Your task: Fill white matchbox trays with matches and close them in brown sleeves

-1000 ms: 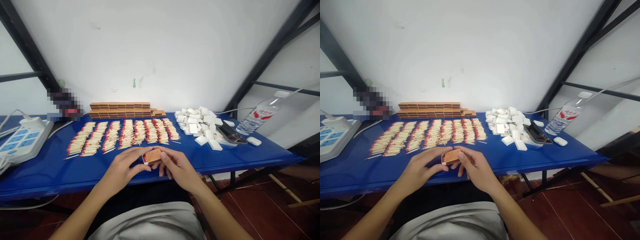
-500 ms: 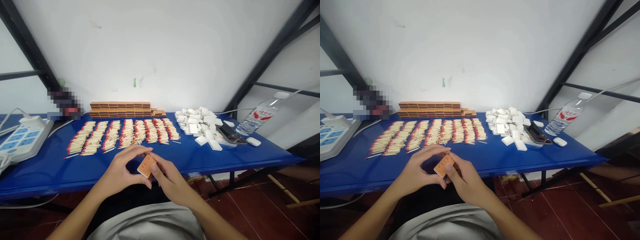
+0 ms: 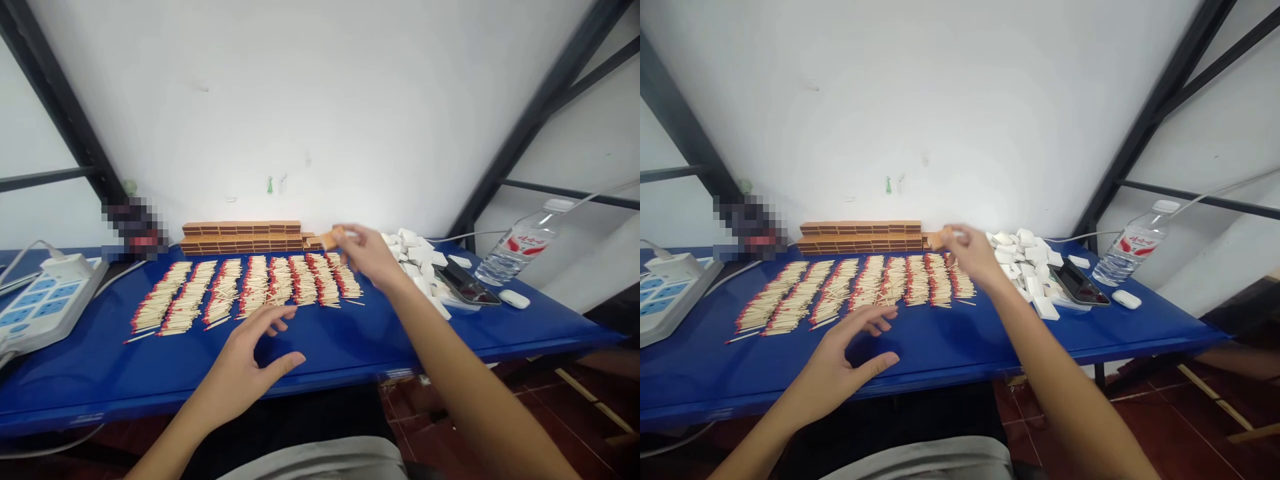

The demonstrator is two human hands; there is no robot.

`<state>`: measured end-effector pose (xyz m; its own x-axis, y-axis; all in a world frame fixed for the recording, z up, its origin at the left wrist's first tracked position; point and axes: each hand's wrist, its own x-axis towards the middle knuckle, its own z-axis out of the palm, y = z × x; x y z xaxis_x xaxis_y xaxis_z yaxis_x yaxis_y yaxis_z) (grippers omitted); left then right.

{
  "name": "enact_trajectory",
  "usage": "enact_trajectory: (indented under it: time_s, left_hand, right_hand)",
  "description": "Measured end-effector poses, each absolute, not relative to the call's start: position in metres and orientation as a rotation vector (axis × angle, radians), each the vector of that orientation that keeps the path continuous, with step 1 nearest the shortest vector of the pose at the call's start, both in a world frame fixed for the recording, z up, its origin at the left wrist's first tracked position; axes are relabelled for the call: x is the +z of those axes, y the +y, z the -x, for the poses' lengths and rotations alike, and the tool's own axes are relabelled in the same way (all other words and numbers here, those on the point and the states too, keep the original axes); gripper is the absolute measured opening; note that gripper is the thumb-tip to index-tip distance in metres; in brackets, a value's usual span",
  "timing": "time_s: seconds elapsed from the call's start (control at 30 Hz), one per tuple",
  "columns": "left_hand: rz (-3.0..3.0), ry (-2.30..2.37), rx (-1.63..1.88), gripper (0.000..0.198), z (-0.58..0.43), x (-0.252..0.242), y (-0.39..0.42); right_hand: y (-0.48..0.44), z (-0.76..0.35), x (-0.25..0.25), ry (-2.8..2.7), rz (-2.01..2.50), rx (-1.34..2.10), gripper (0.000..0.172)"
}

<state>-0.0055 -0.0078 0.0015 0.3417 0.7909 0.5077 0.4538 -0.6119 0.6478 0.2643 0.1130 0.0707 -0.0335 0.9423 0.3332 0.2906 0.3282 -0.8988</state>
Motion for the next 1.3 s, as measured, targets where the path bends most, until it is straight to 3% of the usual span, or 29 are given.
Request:
enact_trajectory:
  time_s: [0.1,0.23,0.47,1.03,1.2,1.3]
  left_hand:
    - [-2.262,1.095,1.069,0.048,0.006,0.001,-0.010]
    - [-2.266,1.083,1.024,0.036,0.007,0.003,-0.011]
    - [-2.272,1.031,0.967,0.029,0.007,0.005,-0.010]
    - [-2.282,0.988,0.912,0.020,0.006,0.005,-0.011]
    - [-2.284,0.981,0.917,0.020,0.005,0.006,-0.010]
    - [-2.287,0.989,0.919,0.020,0.005,0.006,-0.009]
  right_hand:
    - [0.202,-0.282,0.082,-1.429,1.513,0.583,0.034]
    - [0.264,-0.278,0.057,-1.463,1.677,0.508,0.025]
    - [0.282,-0.281,0.027,-1.575,1.870,0.324,0.035]
    - [0.260,-0.261,0.036,-1.753,1.957,0.091,0.034]
    - [0.249,-0.244,0.039,-1.801,1.945,0.135,0.057]
    - [0.249,-0.236,0.035,-1.786,1.948,0.201,0.057]
